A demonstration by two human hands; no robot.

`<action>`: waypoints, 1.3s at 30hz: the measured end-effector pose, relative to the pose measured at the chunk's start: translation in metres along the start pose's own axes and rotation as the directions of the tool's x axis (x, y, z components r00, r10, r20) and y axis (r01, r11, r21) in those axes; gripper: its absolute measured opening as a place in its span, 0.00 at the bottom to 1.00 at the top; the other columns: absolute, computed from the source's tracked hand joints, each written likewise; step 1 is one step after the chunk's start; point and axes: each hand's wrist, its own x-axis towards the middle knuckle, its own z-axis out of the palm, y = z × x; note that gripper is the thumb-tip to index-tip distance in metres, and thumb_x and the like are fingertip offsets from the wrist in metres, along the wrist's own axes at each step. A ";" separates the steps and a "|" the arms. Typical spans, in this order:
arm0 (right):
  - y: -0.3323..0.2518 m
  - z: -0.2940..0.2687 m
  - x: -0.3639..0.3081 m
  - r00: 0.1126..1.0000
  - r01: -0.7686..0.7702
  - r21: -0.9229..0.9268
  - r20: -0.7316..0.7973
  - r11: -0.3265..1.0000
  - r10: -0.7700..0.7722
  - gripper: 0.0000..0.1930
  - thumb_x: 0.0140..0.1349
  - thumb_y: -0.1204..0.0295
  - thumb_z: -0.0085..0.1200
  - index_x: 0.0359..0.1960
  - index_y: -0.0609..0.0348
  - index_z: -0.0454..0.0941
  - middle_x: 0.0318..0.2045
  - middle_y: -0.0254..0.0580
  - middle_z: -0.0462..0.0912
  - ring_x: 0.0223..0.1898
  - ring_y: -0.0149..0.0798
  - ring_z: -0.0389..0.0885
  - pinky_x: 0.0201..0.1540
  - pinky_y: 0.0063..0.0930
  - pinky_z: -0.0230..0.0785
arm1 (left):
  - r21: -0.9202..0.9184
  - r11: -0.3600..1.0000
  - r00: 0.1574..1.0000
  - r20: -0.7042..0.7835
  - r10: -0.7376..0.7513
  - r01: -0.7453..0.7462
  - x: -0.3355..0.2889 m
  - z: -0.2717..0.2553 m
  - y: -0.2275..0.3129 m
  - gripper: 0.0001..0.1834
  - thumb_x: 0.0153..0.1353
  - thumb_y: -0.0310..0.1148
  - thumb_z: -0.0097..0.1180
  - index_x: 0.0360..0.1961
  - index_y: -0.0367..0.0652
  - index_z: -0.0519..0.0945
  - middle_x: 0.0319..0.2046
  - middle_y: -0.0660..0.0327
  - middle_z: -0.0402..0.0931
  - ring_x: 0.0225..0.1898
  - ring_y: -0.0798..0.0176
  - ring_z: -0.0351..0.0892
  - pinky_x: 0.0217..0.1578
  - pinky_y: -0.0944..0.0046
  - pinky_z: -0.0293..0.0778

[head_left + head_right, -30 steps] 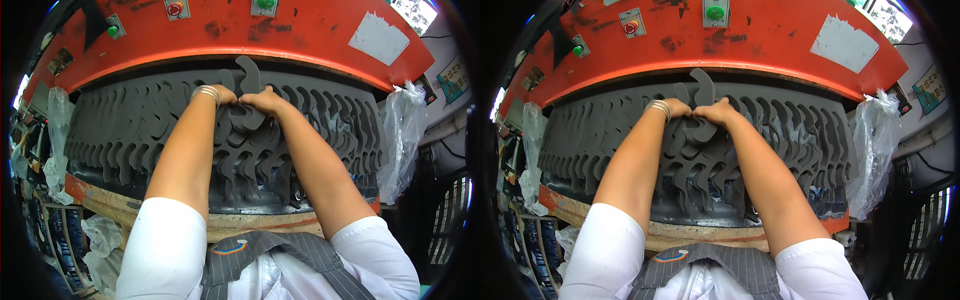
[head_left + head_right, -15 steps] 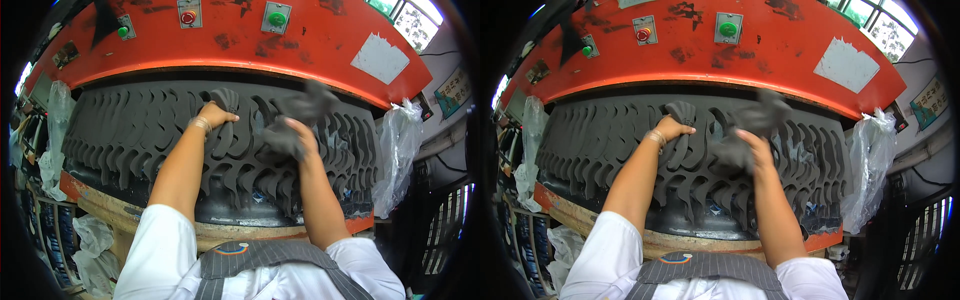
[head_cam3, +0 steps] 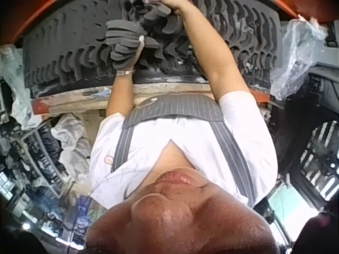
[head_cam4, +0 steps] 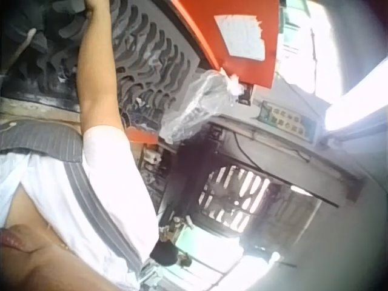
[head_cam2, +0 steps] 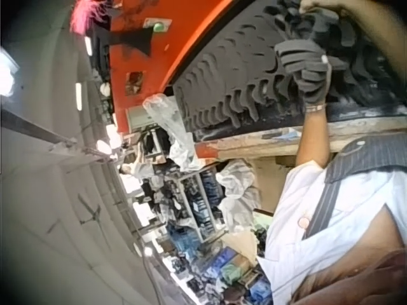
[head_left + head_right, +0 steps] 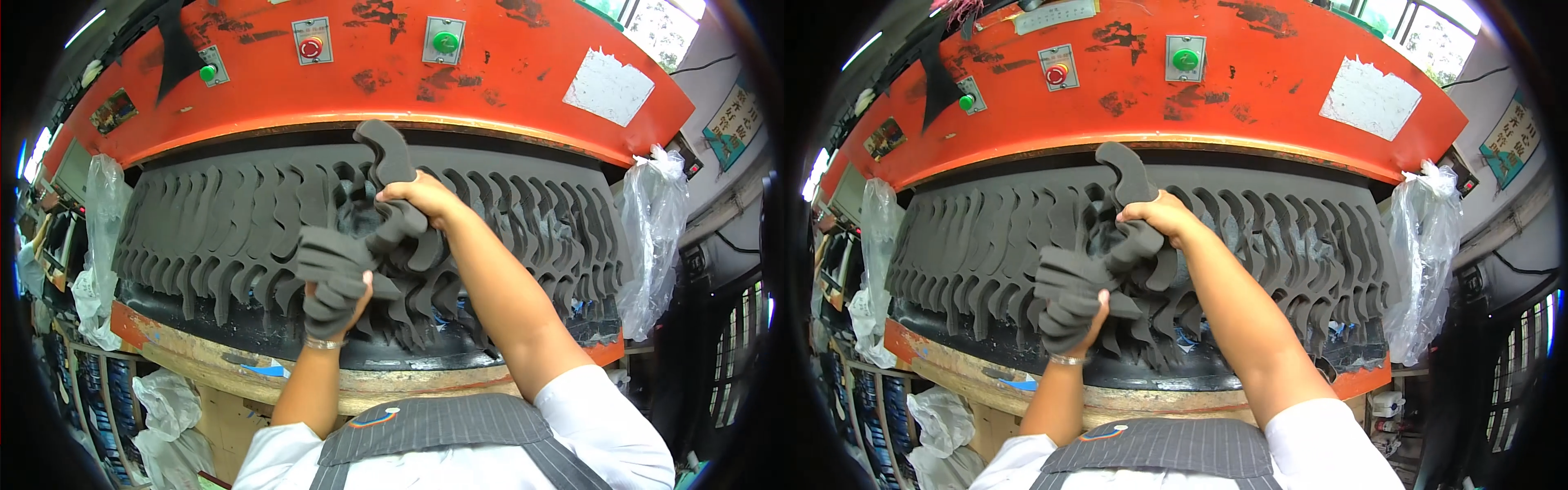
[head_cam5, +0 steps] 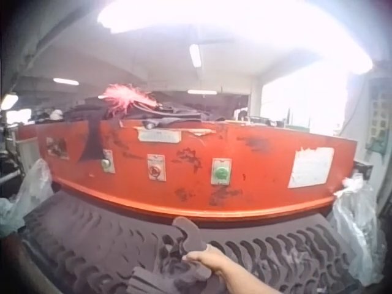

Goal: The recorder uses a die-cutting machine to cut shapes out of foam sheets and then gathers the cut pieces into a bag.

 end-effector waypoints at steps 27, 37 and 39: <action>0.000 -0.083 -0.012 0.916 0.357 0.240 0.098 0.903 -0.389 0.44 0.33 0.65 0.74 0.58 0.61 0.69 0.50 0.45 0.76 0.51 0.41 0.74 0.55 0.32 0.66 | -0.881 0.473 0.888 -0.195 -0.417 0.029 0.008 -0.063 0.109 0.30 0.58 0.46 0.53 0.53 0.32 0.74 0.51 0.45 0.74 0.56 0.48 0.70 0.59 0.54 0.62; -0.025 -0.540 -0.303 -0.493 0.033 -0.970 -0.225 0.240 -0.840 0.23 0.52 0.60 0.64 0.43 0.62 0.72 0.57 0.49 0.66 0.58 0.42 0.65 0.64 0.37 0.57 | -0.933 -0.236 0.928 0.189 0.319 0.272 0.127 0.099 0.450 0.37 0.58 0.45 0.55 0.62 0.32 0.62 0.62 0.47 0.63 0.62 0.50 0.63 0.64 0.50 0.55; 0.039 -0.620 -0.331 -0.267 -0.244 -0.955 -0.102 0.170 -0.958 0.23 0.46 0.61 0.65 0.39 0.60 0.73 0.57 0.52 0.64 0.59 0.48 0.62 0.64 0.44 0.53 | -0.735 -0.419 0.843 0.423 0.332 0.533 0.163 0.152 0.525 0.31 0.59 0.42 0.55 0.59 0.34 0.69 0.60 0.48 0.66 0.61 0.50 0.66 0.62 0.49 0.61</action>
